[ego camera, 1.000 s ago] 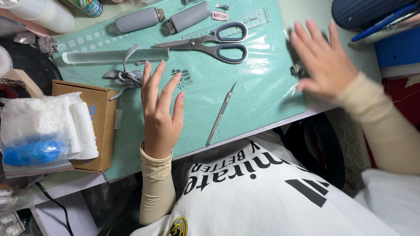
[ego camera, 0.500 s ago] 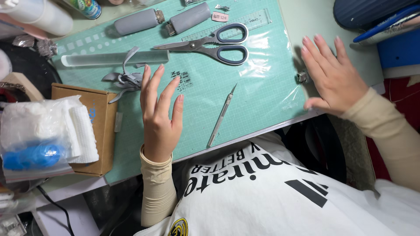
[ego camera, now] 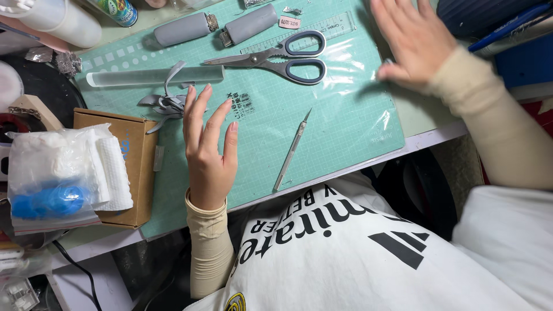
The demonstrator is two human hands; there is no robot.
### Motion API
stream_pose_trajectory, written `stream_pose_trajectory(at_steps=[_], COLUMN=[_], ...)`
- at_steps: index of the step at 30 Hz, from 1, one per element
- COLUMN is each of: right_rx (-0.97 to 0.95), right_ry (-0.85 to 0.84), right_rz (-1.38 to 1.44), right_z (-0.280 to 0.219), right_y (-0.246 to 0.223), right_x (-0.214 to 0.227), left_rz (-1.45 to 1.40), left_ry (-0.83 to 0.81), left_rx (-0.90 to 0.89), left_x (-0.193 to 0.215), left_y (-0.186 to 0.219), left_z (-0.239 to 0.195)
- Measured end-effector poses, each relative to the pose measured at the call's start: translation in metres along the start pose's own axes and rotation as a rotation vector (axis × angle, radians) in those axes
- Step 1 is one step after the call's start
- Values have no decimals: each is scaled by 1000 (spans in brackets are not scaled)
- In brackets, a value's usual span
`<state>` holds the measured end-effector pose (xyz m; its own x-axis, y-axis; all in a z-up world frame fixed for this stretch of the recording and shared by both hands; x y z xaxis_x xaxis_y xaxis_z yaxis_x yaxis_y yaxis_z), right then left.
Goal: The person uses a precision craft knife to scrape and clean the internal metal components of a gray disposable lighter. They repeatedly rotate the lighter to access different areas around the nozzle and ignition mechanism, removing debris or residue from the metal parts.
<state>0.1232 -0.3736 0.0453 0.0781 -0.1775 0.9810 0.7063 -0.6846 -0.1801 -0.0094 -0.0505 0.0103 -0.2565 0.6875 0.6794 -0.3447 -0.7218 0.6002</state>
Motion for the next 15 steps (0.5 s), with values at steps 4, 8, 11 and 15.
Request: stream_pose_trajectory(at_steps=[4, 8, 11, 15], right_rx=[0, -87, -105, -70], right_ry=[27, -29, -25, 65], right_rz=[35, 41, 134, 184], right_z=[-58, -113, -131, -135], right_y=[-11, -21, -13, 3], right_x=[-7, -21, -20, -11], left_rz=[18, 22, 24, 28], left_ry=[-13, -34, -44, -28], left_rx=[-20, -49, -55, -41], left_x=[-1, -3, -3, -2], left_y=[0, 4, 5, 4], left_z=[0, 1, 1, 1])
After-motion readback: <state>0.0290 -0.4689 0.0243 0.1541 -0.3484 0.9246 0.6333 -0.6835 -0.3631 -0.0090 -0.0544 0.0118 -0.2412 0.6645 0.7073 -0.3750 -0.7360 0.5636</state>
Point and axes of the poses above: each hand's wrist, its own z-axis towards the middle knuckle, its own x-axis out of the back of the hand, y = z × x, the point moved 3 cm from there along z, towards the middle knuckle, and after that the axes turned 3 degrees about z, right-handed, at the moved point
